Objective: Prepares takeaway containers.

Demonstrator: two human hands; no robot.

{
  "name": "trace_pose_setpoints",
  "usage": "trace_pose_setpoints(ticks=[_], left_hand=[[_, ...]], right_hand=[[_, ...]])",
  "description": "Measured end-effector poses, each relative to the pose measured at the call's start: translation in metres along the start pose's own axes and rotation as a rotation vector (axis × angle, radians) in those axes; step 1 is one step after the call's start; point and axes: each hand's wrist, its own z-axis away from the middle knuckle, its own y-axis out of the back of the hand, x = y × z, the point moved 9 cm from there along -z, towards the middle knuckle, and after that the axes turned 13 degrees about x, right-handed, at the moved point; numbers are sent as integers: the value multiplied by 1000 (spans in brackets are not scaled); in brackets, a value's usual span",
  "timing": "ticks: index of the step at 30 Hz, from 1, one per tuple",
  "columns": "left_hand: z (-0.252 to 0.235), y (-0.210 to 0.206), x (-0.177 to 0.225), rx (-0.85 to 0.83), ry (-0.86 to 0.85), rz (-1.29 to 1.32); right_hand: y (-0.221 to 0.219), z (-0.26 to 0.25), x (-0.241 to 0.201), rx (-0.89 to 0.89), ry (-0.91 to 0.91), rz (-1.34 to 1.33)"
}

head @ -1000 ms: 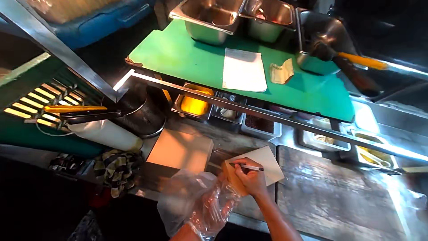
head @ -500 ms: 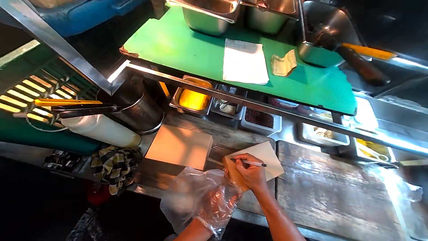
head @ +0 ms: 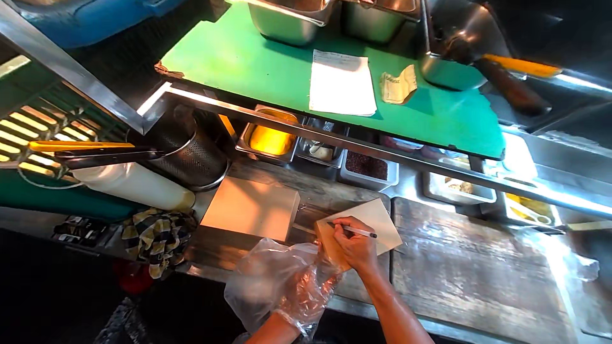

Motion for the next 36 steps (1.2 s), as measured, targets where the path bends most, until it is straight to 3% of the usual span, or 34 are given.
trace_pose_setpoints(ticks=[36], left_hand=[[0,-9,-13,-29,4,5]], right_hand=[[14,-1,1,185,46,16]])
